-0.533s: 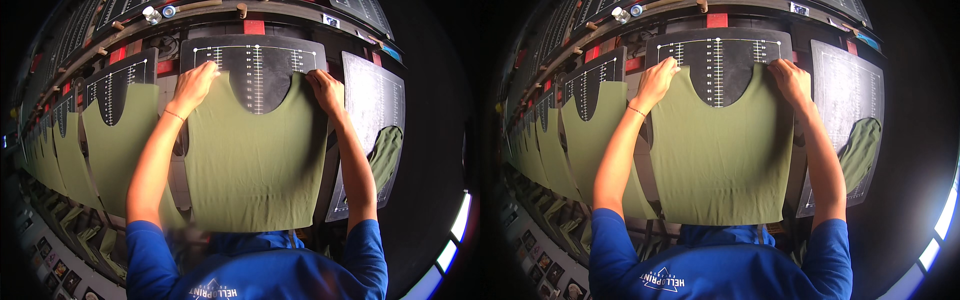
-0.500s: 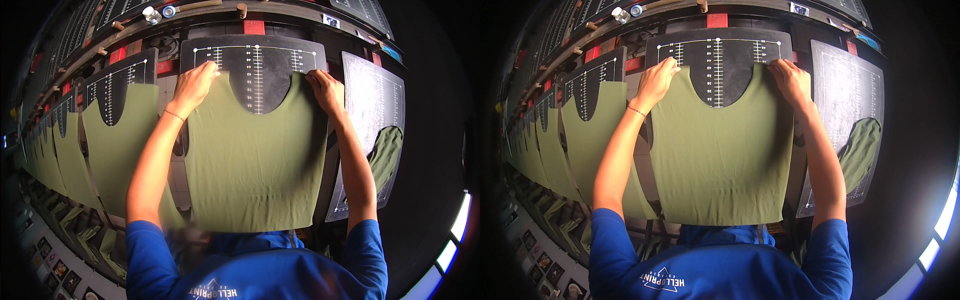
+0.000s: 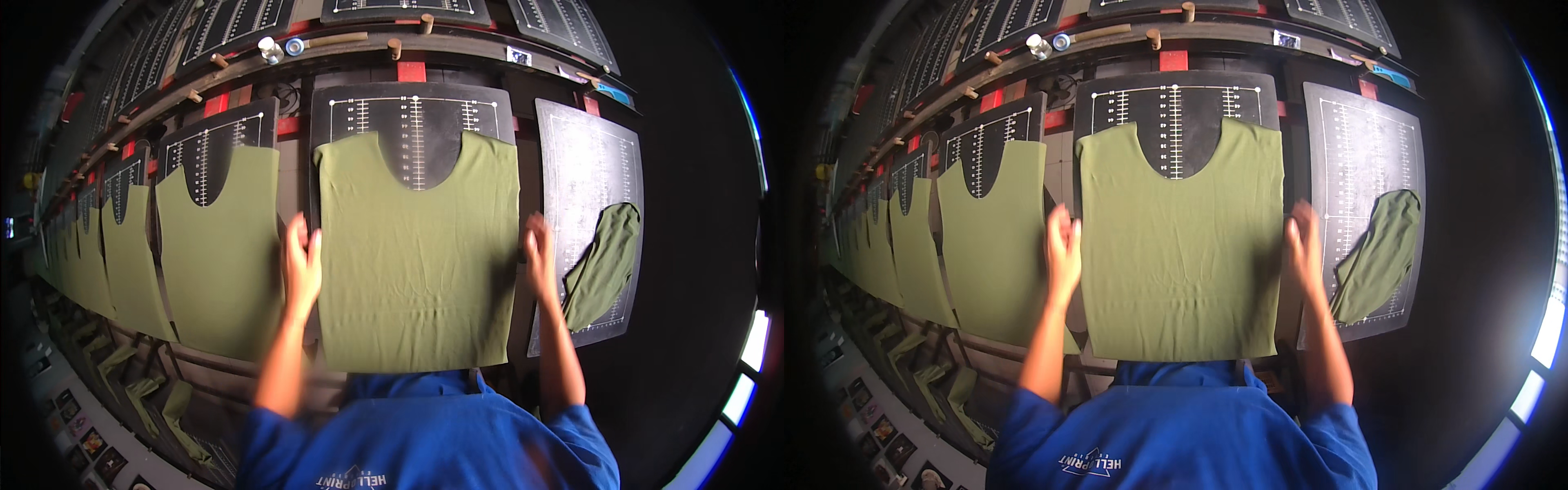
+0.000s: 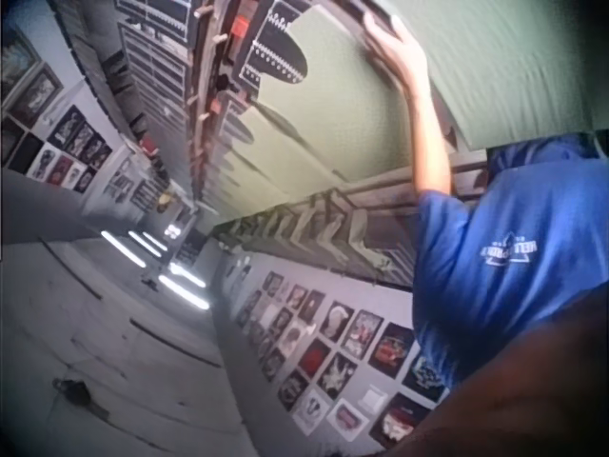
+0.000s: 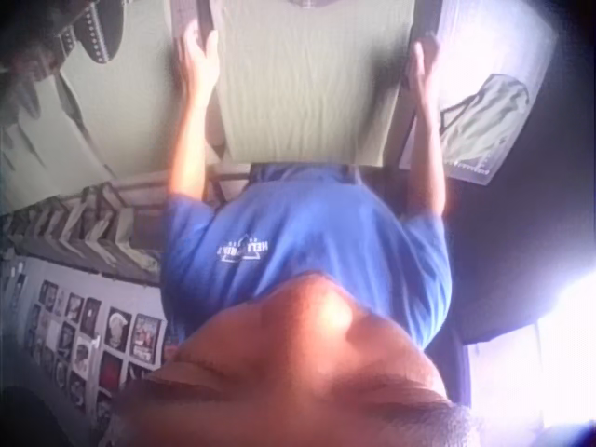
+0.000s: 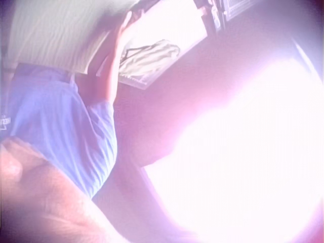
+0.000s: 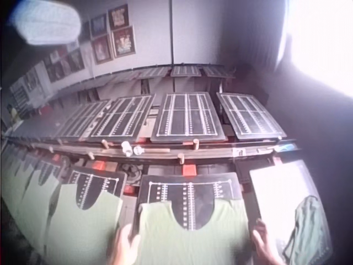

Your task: The person places a screen printing frame onto a green t-shirt, then removes it. They proceed to pick up green t-shirts from a rack, unfold them, and lay them flat on a black printing board, smoothing the fabric with their hands to prepare them for printing.

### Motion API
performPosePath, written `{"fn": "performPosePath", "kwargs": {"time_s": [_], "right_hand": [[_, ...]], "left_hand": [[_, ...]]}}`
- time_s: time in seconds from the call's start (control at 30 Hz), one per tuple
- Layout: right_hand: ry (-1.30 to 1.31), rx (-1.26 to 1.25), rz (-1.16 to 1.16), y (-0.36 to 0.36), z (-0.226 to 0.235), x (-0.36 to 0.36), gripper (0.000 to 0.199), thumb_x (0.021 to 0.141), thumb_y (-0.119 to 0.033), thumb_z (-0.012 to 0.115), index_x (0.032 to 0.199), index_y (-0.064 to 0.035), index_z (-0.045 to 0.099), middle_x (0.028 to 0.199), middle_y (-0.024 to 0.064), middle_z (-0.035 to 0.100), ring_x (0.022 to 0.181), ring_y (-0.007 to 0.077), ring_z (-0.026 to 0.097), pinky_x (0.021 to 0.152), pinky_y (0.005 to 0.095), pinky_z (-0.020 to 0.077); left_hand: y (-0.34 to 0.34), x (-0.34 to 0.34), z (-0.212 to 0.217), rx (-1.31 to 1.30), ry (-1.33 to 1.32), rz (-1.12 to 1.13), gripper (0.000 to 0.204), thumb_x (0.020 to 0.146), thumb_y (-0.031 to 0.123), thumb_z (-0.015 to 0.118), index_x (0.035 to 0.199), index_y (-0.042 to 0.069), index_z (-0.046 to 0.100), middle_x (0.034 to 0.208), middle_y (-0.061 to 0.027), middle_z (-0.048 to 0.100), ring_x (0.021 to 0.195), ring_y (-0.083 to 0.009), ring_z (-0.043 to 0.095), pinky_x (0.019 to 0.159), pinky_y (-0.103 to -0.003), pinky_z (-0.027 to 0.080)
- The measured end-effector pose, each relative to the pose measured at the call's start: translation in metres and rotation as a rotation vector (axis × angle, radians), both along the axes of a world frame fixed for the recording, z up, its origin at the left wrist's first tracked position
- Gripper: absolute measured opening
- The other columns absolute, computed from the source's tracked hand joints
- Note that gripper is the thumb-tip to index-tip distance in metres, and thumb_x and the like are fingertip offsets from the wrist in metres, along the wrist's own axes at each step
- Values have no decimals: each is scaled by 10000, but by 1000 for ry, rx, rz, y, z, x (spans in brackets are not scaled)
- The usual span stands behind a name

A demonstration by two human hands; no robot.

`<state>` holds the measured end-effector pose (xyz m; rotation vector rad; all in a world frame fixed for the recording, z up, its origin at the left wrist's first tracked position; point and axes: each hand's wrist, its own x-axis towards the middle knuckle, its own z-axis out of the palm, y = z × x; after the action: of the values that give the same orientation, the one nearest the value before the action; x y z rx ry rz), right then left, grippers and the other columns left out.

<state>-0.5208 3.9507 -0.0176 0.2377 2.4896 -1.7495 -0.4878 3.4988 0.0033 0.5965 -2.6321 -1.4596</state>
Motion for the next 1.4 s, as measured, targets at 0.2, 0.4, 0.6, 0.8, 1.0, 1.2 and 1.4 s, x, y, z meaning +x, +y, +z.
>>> {"fn": "performPosePath", "kwargs": {"time_s": [0.2, 0.4, 0.6, 0.8, 1.0, 1.2, 1.4], "right_hand": [[-776, -180, -40, 48, -23, 257, 448, 1068, -421, 471, 1165, -23, 653, 1034, 14, 644, 950, 96, 556, 861, 286, 440], [-647, -203, -191, 41, 24, 274, 289, 980, -188, 679, 731, -127, 546, 698, -120, 461, 647, 3, 375, 589, 216, 291], [-688, -139, -111, 67, 5, 281, 207, 960, -188, 695, 796, -63, 678, 707, -91, 561, 639, 28, 471, 592, 228, 377], [-766, 641, 497, 58, 72, 221, 313, 908, -301, 690, 935, 5, 751, 718, 157, 711, 661, 207, 698, 649, 393, 538], [265, 696, 789, -66, 54, 123, 596, 914, -452, 648, 1391, -111, 540, 1490, 204, 458, 1344, 373, 463, 1115, 502, 369], [530, 943, 506, -99, 31, -56, 686, 926, -471, 597, 1464, -69, 453, 1537, 195, 417, 1431, 400, 369, 1197, 544, 250], [507, 760, 1240, -216, 30, 119, 816, 931, -617, 466, 1553, -111, 314, 1606, 92, 318, 1499, 302, 258, 1244, 505, 156]], "left_hand": [[-11, 253, -18, 446, -555, -80, 463, 992, 195, 645, 1344, -50, 472, 1279, -158, 617, 1186, -207, 586, 1017, -353, 457], [-20, 284, 1, 358, -551, -18, 232, 951, 150, 687, 832, 44, 518, 728, 50, 480, 696, -46, 424, 608, -244, 367], [-18, 295, -5, 279, -476, 102, 280, 966, 141, 660, 781, 74, 461, 708, 69, 392, 674, -41, 354, 579, -250, 315], [-13, 299, -3, 206, -474, 134, 186, 961, 134, 659, 866, 37, 532, 749, 26, 488, 705, -73, 445, 629, -265, 390], [3, 183, 24, -160, -222, 3, 244, 970, 156, 644, 1150, -4, 609, 1065, -165, 660, 946, -283, 653, 845, -402, 529], [-4, -56, 4, -315, 215, -147, 390, 964, 159, 642, 1302, -4, 536, 1195, -217, 574, 1123, -390, 577, 974, -443, 475], [-11, -154, -8, -525, -135, -311, 511, 892, 251, 720, 1293, 16, 509, 1303, -198, 520, 1204, -421, 493, 1007, -474, 440]]}}
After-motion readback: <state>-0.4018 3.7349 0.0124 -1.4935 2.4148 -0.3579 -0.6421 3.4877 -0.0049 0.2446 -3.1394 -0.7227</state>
